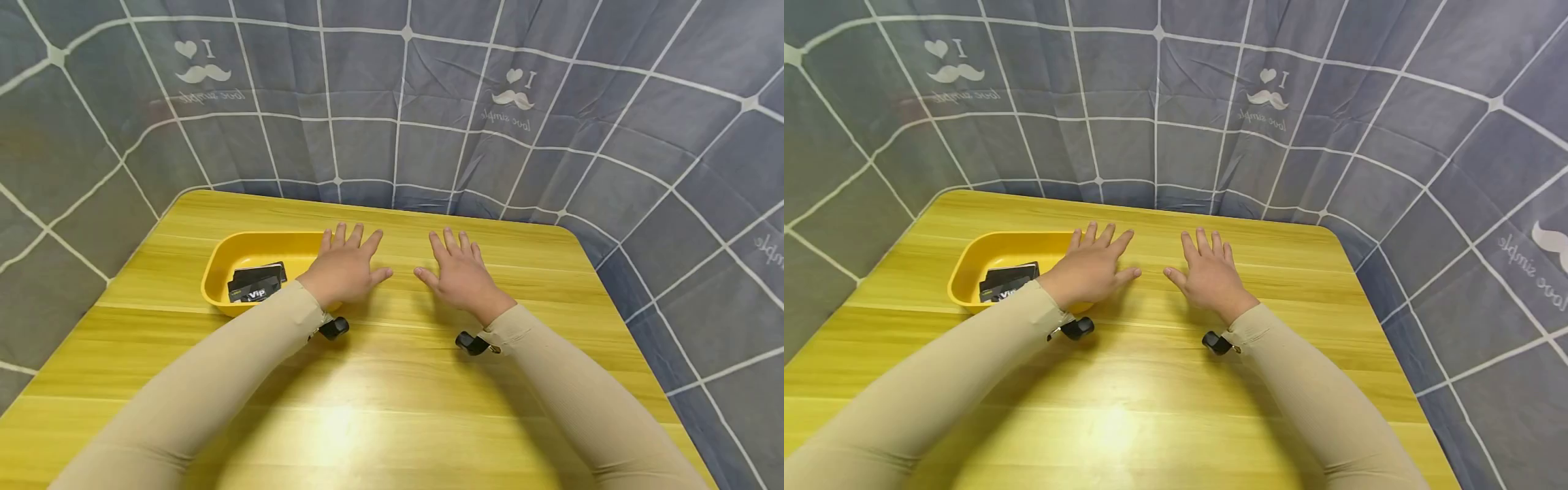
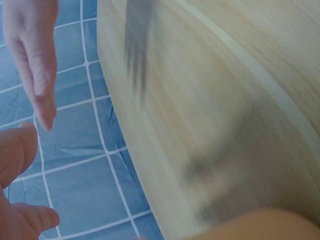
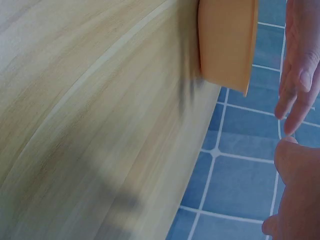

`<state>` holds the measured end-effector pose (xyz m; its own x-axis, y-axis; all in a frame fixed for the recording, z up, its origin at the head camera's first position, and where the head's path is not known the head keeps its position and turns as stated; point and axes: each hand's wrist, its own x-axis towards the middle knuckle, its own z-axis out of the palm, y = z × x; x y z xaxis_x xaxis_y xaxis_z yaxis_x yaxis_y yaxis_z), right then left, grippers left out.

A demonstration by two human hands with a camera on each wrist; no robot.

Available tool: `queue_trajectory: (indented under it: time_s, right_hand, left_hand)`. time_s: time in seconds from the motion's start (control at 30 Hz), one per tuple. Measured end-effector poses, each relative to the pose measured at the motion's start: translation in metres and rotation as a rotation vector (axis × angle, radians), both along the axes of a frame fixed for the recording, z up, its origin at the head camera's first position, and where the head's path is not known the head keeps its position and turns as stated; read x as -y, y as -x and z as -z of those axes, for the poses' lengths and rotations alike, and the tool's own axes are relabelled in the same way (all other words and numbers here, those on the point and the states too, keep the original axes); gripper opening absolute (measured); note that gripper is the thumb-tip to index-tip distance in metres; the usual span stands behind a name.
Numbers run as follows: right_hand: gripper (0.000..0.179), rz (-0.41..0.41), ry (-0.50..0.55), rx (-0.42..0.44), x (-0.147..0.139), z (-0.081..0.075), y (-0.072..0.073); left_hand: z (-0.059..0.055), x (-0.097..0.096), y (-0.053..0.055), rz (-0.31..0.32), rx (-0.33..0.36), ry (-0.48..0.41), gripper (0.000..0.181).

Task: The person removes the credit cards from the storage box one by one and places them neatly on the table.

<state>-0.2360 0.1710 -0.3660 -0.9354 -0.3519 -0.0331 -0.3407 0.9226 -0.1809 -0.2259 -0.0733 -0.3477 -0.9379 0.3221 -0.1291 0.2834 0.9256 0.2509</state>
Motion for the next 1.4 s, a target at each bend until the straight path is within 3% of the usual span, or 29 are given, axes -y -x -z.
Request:
queue_trajectory:
  time_s: [0.4,0.9,1.03,1.23,1.4]
  right_hand:
    - [0.085,-0.009,0.006,0.01,0.014,-0.002,-0.007]
    - [0.084,-0.039,0.021,0.022,0.02,-0.002,-0.002]
    - [0.085,-0.044,0.023,0.031,0.021,-0.001,0.002]
    - [0.085,-0.063,0.034,0.034,0.023,0.002,0.008]
    - [0.086,-0.094,0.056,0.041,0.027,0.003,0.012]
  left_hand:
    - [-0.009,0.059,-0.007,-0.029,-0.001,0.001,0.086]
    - [-0.018,0.151,-0.024,-0.144,0.021,-0.019,0.091]
    - [-0.015,0.177,-0.029,-0.181,0.029,-0.044,0.097]
    - [-0.001,0.209,-0.032,-0.239,0.072,-0.114,0.103]
    - [0.015,0.224,-0.032,-0.234,0.099,-0.167,0.097]
